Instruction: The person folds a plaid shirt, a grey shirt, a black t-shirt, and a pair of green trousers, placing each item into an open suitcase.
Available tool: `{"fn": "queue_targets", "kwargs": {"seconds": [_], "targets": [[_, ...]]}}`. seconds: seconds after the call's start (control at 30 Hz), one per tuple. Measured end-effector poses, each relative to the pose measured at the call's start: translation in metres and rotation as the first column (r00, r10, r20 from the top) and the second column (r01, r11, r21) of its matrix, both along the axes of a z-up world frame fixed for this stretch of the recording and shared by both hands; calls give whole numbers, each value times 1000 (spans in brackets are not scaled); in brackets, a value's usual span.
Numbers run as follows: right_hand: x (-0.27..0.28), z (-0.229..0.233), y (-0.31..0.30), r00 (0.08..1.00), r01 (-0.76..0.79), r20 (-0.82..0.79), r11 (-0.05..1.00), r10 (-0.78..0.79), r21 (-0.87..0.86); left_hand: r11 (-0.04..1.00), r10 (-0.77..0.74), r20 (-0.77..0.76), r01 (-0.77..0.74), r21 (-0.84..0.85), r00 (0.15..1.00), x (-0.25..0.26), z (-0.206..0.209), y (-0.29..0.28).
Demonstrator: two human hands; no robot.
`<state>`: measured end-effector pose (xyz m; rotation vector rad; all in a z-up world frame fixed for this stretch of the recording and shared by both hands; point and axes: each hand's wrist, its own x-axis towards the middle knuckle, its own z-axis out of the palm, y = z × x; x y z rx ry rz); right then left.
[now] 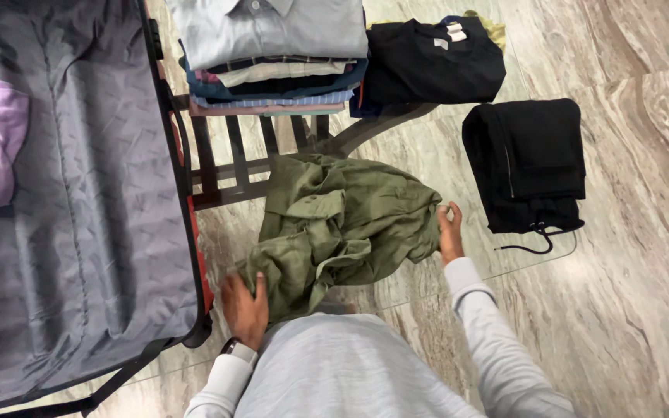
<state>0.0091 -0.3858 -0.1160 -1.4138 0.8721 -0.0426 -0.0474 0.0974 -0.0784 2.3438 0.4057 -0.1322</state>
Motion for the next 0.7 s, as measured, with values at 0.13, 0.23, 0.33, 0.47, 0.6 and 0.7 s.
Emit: {"fn": "queue_targets", "kwargs": {"seconds": [0.13,0.23,0.33,0.47,0.6,0.7], "targets": [[3,7,42,972,-126,161,961,168,-244,900,-398,446,247,360,801,16,24,-21],[7,-5,45,924,-297,56,800,379,-521,647,-749,408,710,277,523,50,40,-54],[14,-22,40,831,-552,-201,723,519,-416,420,-890,300,873,248,343,84,58,-102],[17,-10,20,722,-620,-398,273,566,-736,520,-770,-333,838,166,544,112,61,-127],[20,36,-30,840,-412,-330,111,431,-904,777,-412,-328,516,361,850,124,37,-78],[21,57,-55,915,-283,-237,102,328,-954,847,-128,-396,308,433,909,138,25,-24]]}}
